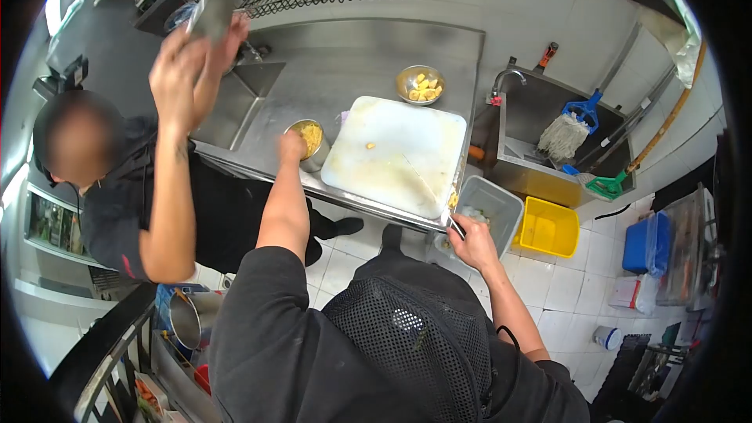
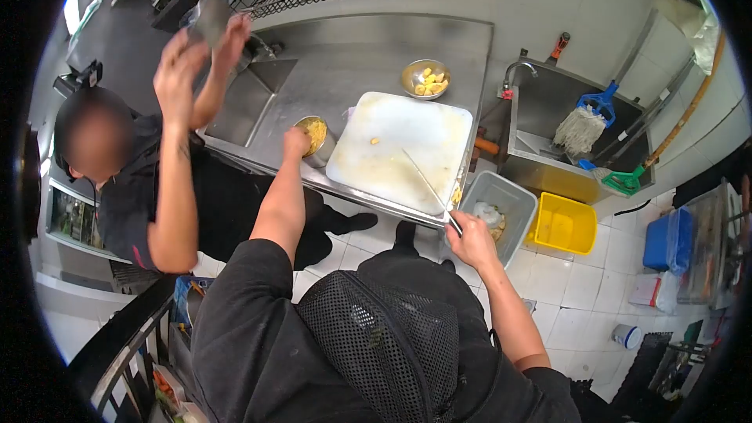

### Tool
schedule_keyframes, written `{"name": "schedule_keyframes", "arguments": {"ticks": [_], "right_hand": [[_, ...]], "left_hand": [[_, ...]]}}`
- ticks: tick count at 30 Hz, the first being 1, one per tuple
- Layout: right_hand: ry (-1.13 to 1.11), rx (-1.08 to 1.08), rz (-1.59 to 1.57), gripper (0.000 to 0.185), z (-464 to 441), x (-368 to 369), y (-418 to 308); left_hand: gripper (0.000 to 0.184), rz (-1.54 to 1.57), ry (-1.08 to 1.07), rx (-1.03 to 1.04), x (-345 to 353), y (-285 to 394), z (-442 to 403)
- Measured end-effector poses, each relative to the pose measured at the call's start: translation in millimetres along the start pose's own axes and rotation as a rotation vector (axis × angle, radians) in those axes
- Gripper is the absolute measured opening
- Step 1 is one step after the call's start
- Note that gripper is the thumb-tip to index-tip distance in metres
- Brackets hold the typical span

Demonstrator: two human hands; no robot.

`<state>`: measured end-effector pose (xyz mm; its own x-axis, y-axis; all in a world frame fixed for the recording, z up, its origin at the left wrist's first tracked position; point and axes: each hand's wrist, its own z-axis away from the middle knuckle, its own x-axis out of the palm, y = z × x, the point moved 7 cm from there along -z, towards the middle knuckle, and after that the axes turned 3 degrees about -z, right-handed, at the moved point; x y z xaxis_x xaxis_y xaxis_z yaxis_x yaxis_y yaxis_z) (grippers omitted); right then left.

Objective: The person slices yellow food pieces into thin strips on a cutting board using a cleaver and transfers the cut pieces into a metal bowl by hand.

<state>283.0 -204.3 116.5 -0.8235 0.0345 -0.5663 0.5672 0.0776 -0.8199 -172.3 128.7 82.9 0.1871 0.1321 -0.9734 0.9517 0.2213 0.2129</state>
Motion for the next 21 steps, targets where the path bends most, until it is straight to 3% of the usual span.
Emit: {"name": "schedule_keyframes", "arguments": {"ticks": [3,6,8,9,11,12,14,17,21], "right_hand": [[0.008,0.010,0.006,0.029,-1,0,0],[0.020,0.010,0.005,0.029,-2,1,0],[0.014,0.004,0.004,0.030,-4,3,2],[0.007,0.002,0.004,0.030,-6,5,3],[0.023,-0.041,0.011,0.029,-9,7,3],[0.020,-0.040,0.010,0.029,-11,8,4],[0.026,-0.050,0.013,0.028,-13,10,4],[-0.018,-0.012,0.020,0.029,-18,11,2],[0.021,0.030,-0.005,0.032,-24,10,-1]], "left_hand": [[0.026,0.008,-0.009,-0.050,4,-3,3],[0.026,-0.114,0.155,0.115,-6,3,17],[0.024,-0.008,-0.088,0.068,-6,8,31],[0.024,-0.008,-0.089,0.061,-7,9,34],[0.026,0.038,0.107,0.092,-25,16,36],[0.026,0.037,0.105,0.090,-25,17,34],[0.026,0.010,0.052,0.289,-21,31,32],[0.027,-0.143,-0.062,0.217,8,13,3],[0.027,-0.100,-0.008,0.189,-4,17,-12]]}}
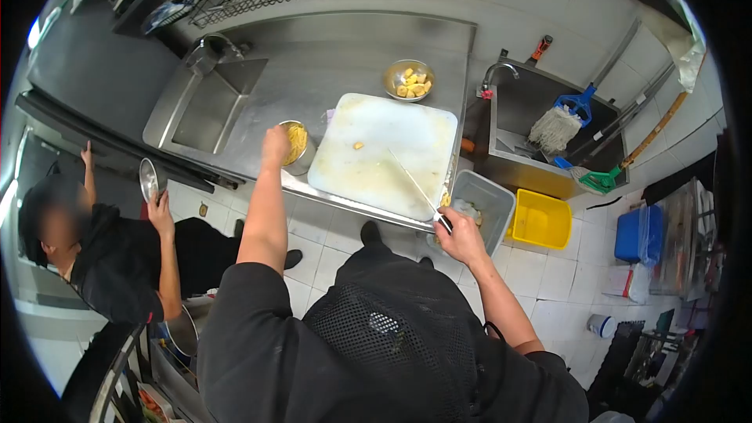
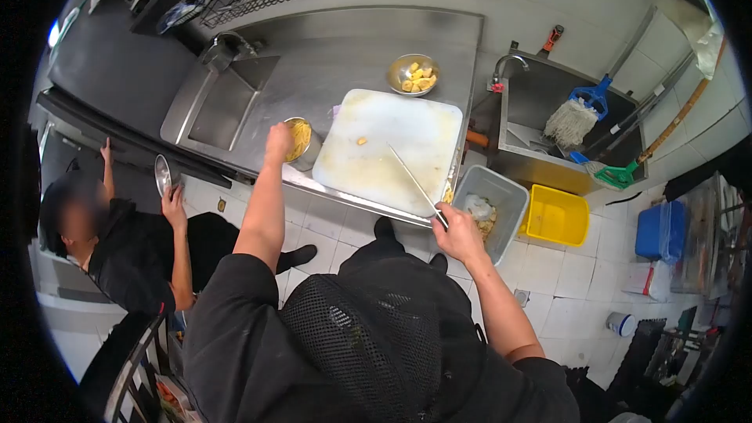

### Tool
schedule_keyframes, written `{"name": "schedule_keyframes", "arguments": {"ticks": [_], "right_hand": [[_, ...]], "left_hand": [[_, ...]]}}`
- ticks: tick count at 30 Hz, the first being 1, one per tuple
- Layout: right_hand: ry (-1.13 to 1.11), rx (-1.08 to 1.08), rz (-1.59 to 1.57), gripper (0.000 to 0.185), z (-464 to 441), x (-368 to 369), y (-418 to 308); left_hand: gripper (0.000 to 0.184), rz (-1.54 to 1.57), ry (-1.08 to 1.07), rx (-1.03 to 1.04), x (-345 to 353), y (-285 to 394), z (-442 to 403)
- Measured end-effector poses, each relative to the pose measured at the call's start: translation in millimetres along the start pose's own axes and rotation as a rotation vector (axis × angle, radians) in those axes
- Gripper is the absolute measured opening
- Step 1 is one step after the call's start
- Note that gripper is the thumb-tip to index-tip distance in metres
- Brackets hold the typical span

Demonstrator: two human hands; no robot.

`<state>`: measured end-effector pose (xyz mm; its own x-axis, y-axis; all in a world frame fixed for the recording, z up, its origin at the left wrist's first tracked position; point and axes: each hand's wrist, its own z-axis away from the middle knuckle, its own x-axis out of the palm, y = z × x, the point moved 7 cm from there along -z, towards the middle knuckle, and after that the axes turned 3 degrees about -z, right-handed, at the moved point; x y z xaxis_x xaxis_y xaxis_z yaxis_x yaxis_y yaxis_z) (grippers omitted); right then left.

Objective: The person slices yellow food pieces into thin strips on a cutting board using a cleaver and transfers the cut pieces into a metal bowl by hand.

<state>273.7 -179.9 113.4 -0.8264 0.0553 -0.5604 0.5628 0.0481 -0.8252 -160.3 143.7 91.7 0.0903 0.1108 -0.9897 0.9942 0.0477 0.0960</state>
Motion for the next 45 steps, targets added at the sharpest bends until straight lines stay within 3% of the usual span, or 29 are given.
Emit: {"name": "schedule_keyframes", "arguments": {"ticks": [3,6,8,10,13,16,18,19,21,23,25,26,31,33,34,38,41,42,44,45], "right_hand": [[-0.014,0.201,-0.087,0.036,-7,5,2],[-0.044,0.210,-0.017,0.032,-18,22,7],[-0.081,0.282,0.047,0.029,-23,37,20],[-0.109,0.349,0.116,0.027,-29,49,24],[-0.020,0.444,0.127,0.027,-40,68,21],[-0.095,0.569,0.196,0.028,-47,85,25],[-0.078,0.668,0.328,0.031,-51,87,10],[-0.064,0.703,0.330,0.031,-52,90,3],[-0.032,0.756,0.367,0.030,-50,92,-8],[-0.015,0.808,0.368,0.030,-45,95,-9],[-0.004,0.833,0.364,0.031,-43,99,-6],[-0.009,0.834,0.352,0.031,-43,100,-3],[-0.081,0.767,0.353,0.032,-47,96,10],[0.068,0.683,0.252,0.036,-50,93,5],[0.069,0.695,0.182,0.040,-49,96,11],[-0.017,0.609,0.035,0.037,-54,99,28],[-0.059,0.717,-0.193,0.035,-59,89,24],[0.003,0.614,-0.119,0.033,-64,84,23],[0.022,0.611,-0.032,0.033,-59,78,22],[0.048,0.586,0.061,0.034,-62,71,15]], "left_hand": [[0.024,-0.069,0.013,-0.063,-7,-3,-9],[0.021,-0.072,0.050,-0.146,-55,25,-7],[0.018,-0.188,0.173,0.021,-70,61,-16],[0.018,-0.035,0.069,0.292,-36,113,-69],[0.022,0.562,-0.148,0.636,-17,237,-87],[0.028,0.497,-0.312,0.768,29,328,-94],[0.033,0.272,-0.466,0.861,63,367,-92],[0.033,0.282,-0.486,0.891,81,380,-97],[0.042,0.002,-0.482,1.098,125,404,-91],[0.045,0.086,-0.455,1.084,129,415,-87],[0.040,0.083,-0.514,0.970,108,409,-86],[0.039,0.043,-0.599,0.934,135,416,-98],[0.035,0.124,-0.523,0.845,108,394,-104],[0.033,0.564,-0.358,0.620,42,349,-88],[0.035,0.631,-0.455,0.661,34,334,-69],[0.026,0.775,-0.457,0.983,62,267,43],[0.022,1.035,-0.626,0.783,79,233,98],[0.022,1.031,-0.638,0.778,85,228,106],[0.024,0.831,-0.269,1.012,74,213,122],[0.024,0.827,-0.271,1.009,65,209,126]]}}
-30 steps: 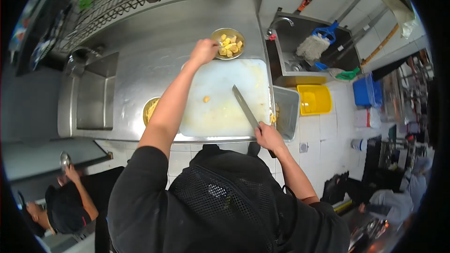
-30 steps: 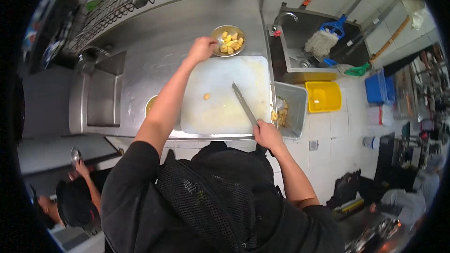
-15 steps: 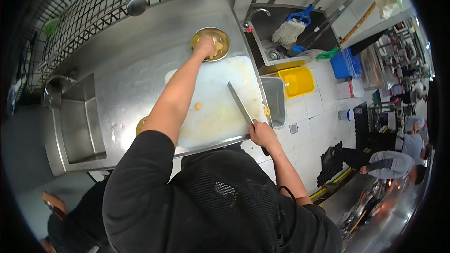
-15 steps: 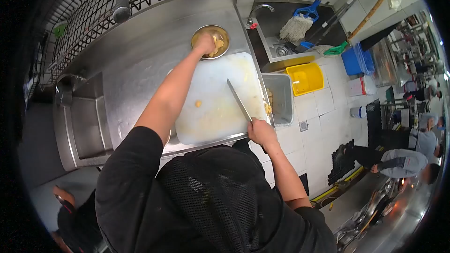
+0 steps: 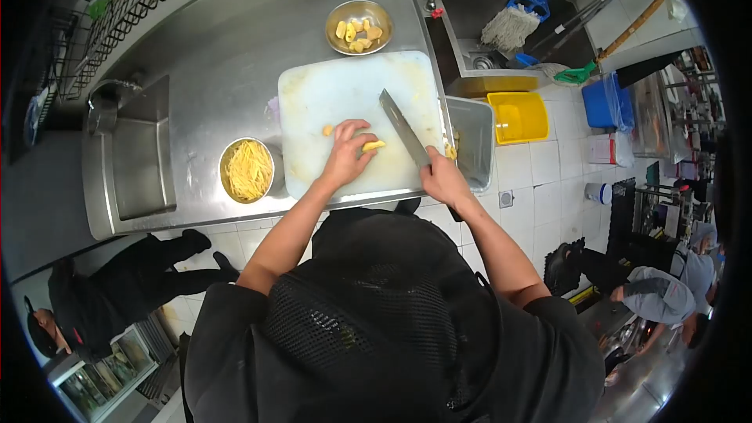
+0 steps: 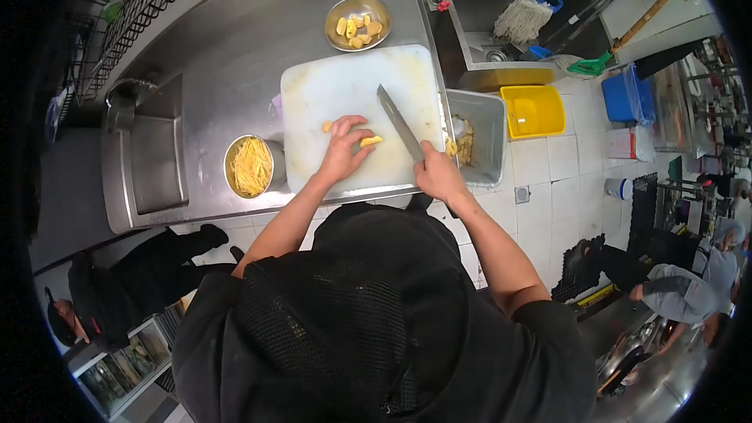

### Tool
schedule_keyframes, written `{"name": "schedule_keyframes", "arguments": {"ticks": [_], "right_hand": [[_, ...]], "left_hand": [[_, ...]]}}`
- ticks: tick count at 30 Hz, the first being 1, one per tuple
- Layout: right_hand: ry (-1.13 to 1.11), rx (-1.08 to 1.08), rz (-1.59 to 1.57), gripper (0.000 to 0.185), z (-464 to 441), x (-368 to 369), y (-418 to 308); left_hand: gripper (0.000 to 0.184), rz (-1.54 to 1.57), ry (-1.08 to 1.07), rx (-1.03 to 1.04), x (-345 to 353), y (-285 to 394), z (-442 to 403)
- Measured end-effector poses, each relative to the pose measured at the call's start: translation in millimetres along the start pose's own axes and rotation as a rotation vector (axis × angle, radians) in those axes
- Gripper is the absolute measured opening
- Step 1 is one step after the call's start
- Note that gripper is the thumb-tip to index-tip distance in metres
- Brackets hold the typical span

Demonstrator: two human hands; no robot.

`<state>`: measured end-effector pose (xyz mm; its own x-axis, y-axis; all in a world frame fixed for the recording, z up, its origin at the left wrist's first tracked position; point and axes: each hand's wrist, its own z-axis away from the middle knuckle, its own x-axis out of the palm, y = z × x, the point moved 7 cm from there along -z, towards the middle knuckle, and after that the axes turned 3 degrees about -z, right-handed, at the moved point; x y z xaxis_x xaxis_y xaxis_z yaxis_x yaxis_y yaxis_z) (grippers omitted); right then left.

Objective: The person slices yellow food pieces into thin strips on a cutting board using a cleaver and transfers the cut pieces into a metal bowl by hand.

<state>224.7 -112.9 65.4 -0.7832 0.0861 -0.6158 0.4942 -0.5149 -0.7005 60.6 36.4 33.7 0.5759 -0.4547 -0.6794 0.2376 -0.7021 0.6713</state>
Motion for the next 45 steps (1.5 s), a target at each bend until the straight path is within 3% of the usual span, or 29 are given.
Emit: {"name": "schedule_keyframes", "arguments": {"ticks": [3,8,12,15,18,24,34,37,45], "right_hand": [[-0.015,-0.004,0.061,0.030,1,4,-1],[-0.007,-0.045,0.143,0.024,2,9,-10],[0.000,-0.012,0.190,0.026,8,10,-11],[-0.038,-0.060,0.277,0.025,8,12,-14],[-0.044,-0.077,0.304,0.024,11,13,-17],[-0.079,-0.104,0.330,0.022,18,27,-23],[-0.060,-0.149,0.427,0.019,15,24,-42],[-0.045,-0.125,0.410,0.019,12,16,-41],[-0.099,-0.117,0.388,0.021,14,22,-43]], "left_hand": [[0.024,-0.184,-0.031,-0.039,-17,11,2],[0.026,0.061,-0.138,-0.275,-4,0,5],[0.017,-0.167,-0.107,0.125,-3,17,-19],[0.018,-0.166,-0.243,0.276,-5,12,-28],[0.015,-0.134,-0.247,0.349,-9,11,-19],[0.010,0.124,0.000,-0.061,-10,-9,-5],[0.005,-0.005,0.226,-0.025,-2,4,-6],[0.005,0.107,0.192,-0.175,5,-9,-9],[0.010,0.042,0.165,0.005,-3,-1,-6]]}}
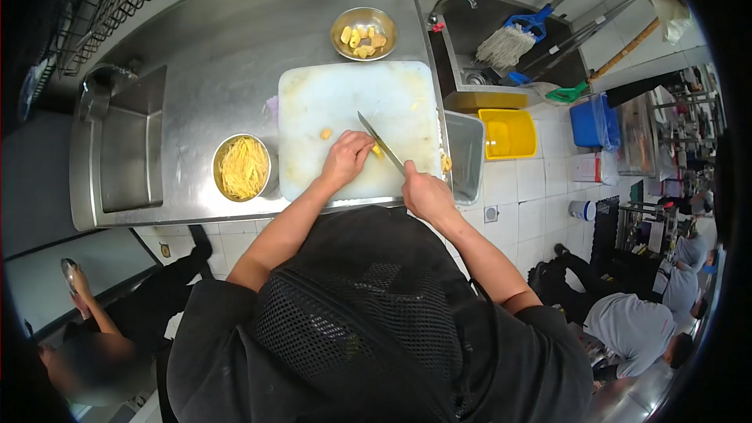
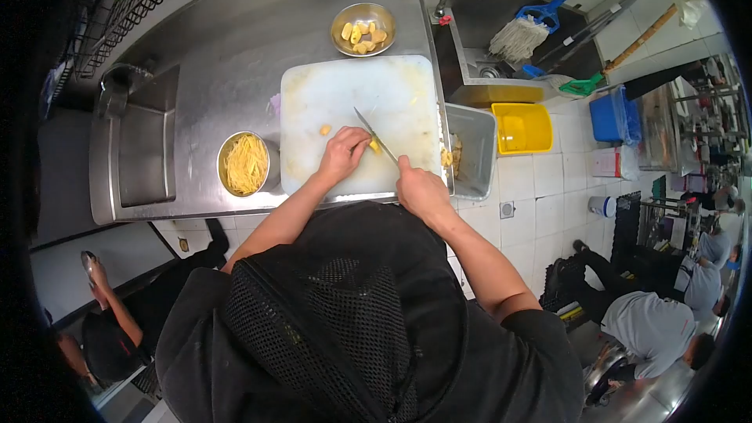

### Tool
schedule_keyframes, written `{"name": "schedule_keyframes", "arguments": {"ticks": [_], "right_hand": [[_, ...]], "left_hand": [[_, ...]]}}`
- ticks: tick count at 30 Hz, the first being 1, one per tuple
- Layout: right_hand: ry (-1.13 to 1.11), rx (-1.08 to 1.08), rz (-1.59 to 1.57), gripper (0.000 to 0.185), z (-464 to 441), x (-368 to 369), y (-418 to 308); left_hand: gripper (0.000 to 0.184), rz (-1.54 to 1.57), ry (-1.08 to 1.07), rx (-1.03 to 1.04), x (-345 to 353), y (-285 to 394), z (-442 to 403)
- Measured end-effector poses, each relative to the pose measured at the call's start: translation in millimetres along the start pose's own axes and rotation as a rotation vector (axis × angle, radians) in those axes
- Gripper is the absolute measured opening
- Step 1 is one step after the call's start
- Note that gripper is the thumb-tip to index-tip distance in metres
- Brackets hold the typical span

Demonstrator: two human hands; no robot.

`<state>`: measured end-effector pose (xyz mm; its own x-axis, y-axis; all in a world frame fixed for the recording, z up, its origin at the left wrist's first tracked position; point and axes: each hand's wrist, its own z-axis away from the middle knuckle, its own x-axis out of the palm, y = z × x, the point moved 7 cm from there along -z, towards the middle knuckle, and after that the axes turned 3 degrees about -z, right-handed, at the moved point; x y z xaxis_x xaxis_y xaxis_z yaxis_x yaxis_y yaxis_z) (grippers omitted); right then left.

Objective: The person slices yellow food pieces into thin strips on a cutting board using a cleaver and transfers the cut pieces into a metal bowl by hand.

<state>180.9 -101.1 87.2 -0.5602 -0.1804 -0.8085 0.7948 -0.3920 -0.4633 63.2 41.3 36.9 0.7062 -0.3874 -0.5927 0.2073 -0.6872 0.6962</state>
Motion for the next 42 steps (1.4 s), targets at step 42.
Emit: {"name": "schedule_keyframes", "arguments": {"ticks": [42], "right_hand": [[-0.047,0.119,-0.052,0.023,-14,9,-15]], "left_hand": [[0.017,-0.009,-0.042,0.134,3,-5,2]]}}
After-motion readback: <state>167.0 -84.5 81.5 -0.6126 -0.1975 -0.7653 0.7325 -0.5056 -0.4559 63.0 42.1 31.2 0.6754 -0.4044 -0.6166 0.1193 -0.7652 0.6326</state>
